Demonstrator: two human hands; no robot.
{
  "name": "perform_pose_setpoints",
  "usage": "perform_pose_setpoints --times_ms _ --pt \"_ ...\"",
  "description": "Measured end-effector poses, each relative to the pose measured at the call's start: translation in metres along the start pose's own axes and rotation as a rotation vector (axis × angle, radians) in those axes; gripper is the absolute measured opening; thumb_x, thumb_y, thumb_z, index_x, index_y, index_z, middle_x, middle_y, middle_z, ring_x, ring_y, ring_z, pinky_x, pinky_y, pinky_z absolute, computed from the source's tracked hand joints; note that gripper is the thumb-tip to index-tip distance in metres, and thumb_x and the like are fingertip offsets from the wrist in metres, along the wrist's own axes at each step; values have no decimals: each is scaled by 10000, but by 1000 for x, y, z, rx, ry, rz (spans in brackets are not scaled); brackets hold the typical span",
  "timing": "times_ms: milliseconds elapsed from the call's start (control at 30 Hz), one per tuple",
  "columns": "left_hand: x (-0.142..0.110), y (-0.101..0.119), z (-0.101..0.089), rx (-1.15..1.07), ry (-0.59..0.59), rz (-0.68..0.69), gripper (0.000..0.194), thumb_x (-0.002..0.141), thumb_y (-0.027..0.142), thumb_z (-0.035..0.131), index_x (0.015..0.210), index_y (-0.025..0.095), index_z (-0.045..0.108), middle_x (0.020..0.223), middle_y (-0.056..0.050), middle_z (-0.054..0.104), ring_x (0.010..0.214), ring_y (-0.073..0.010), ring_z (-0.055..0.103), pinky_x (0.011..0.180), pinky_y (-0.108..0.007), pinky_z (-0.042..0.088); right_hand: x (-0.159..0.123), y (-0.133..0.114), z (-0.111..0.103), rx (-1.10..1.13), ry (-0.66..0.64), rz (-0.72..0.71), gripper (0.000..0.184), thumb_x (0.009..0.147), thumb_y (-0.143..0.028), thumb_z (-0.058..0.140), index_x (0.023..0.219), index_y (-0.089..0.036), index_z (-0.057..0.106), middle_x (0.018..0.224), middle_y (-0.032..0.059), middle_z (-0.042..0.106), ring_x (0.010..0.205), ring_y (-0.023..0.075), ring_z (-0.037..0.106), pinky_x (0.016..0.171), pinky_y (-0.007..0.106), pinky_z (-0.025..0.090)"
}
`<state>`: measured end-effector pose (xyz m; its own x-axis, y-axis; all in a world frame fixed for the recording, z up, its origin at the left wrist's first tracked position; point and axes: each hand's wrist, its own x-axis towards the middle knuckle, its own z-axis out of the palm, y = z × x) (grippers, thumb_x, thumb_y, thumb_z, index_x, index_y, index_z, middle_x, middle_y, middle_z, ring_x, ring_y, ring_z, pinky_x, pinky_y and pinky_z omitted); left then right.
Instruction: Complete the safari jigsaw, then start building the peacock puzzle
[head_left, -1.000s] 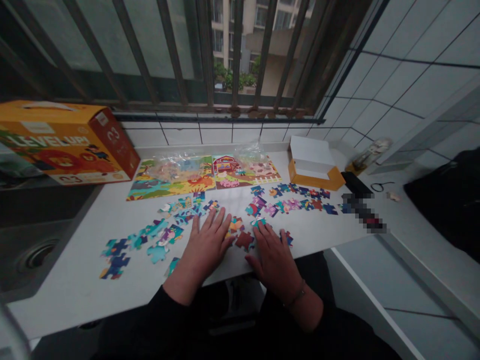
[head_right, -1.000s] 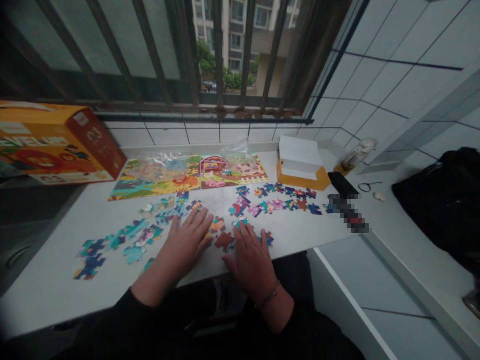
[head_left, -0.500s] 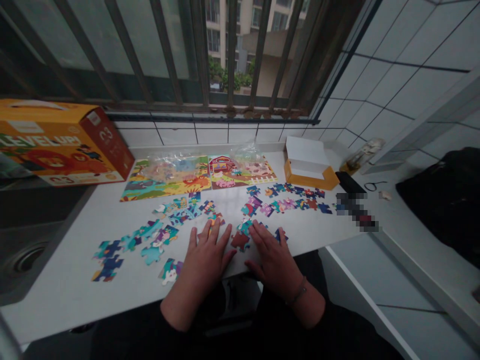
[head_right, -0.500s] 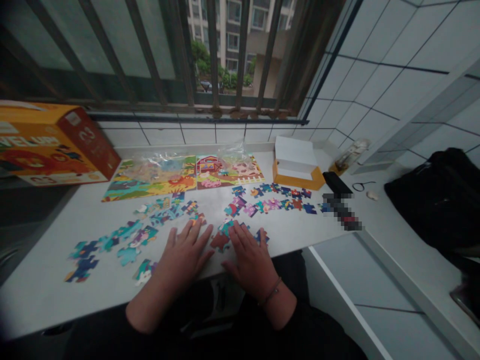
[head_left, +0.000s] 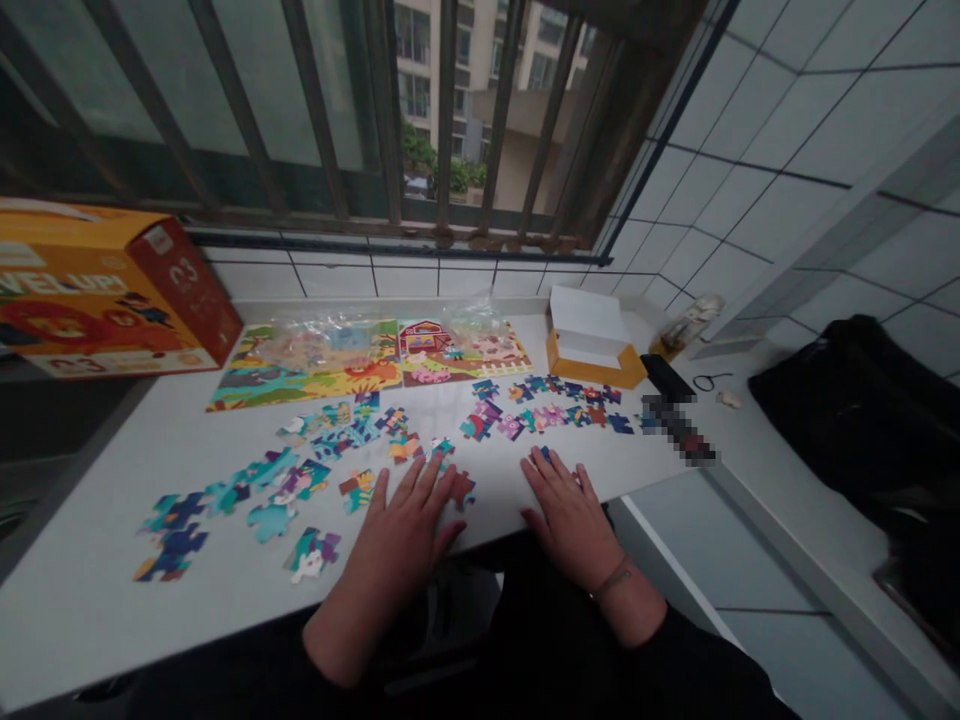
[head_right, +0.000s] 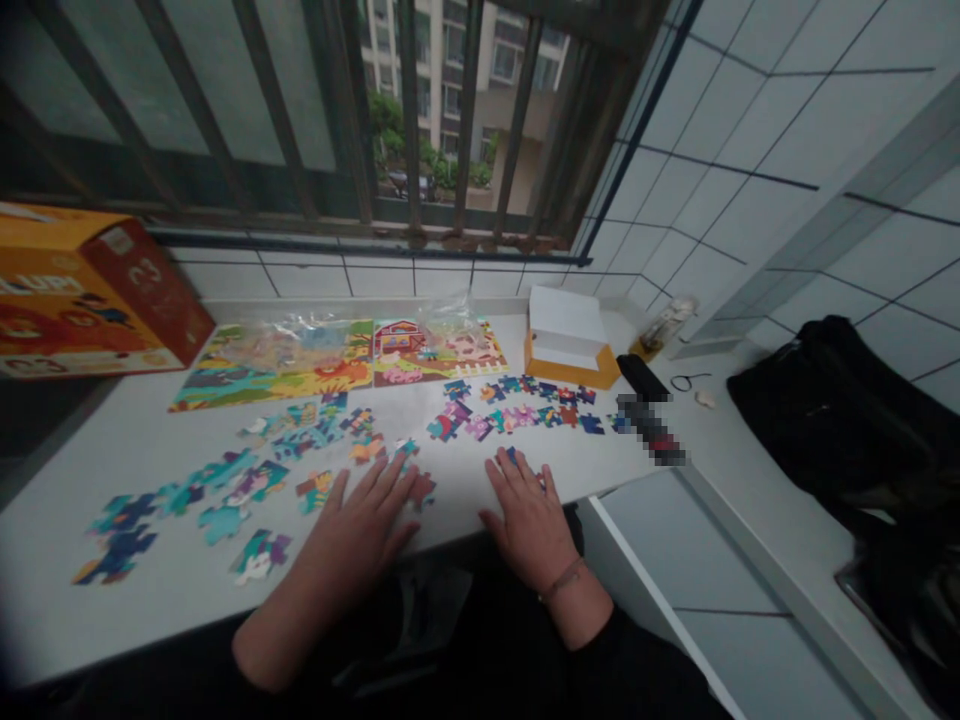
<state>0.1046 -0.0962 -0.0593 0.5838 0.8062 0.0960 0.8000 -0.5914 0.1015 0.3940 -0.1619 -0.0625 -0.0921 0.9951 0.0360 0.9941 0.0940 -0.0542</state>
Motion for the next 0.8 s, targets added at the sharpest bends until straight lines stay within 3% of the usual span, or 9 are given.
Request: perform_pose_setpoints --times_ms 167,233,367,500,633,800 --pt "-2 -2 -6 50 -6 -85 599 1098 390 541 1684 266 540 1828 -148 345 1691 -443 336 1296 -828 287 0 30 2 -5 -5 91 644 1173 -446 438 1788 -281 341 1855 126 300 1734 344 259 1341 738 246" --pt "0 6 -5 51 13 -43 588 1094 340 543 1679 271 546 1828 -147 350 1695 -443 325 1295 -847 266 2 39 3 1 -20 140 633 1184 -456 406 1788 -278 339 1863 121 283 1738 346 244 1337 752 238" --pt "5 25 1 -27 14 151 594 1089 300 562 1681 340 534 1805 -88 430 1666 -365 416 1338 -738 319 11 45 -1 34 -23 245 653 1189 -495 377 1781 -221 355 1868 148 251 1739 382 227 1324 786 224" --pt "4 27 4 -46 29 105 595 1088 359 595 1678 304 542 1792 -113 446 1648 -357 450 1323 -675 386 22 33 -10 47 49 366 713 1175 -511 392 1767 -115 356 1865 214 213 1732 455 198 1276 845 250" --pt "1 11 2 -43 53 -7 608 1101 422 568 1688 270 531 1798 -137 417 1656 -381 431 1332 -738 318 28 14 -16 41 103 240 651 1152 -475 473 1697 -119 482 1807 230 379 1696 446 296 1297 794 256" --pt "-2 -4 9 -34 150 -118 597 1110 475 529 1643 212 589 1771 -181 452 1663 -413 409 1349 -774 224 41 3 -15 76 138 121 542 1140 -469 515 1571 -164 634 1703 201 547 1569 370 488 1344 621 281"
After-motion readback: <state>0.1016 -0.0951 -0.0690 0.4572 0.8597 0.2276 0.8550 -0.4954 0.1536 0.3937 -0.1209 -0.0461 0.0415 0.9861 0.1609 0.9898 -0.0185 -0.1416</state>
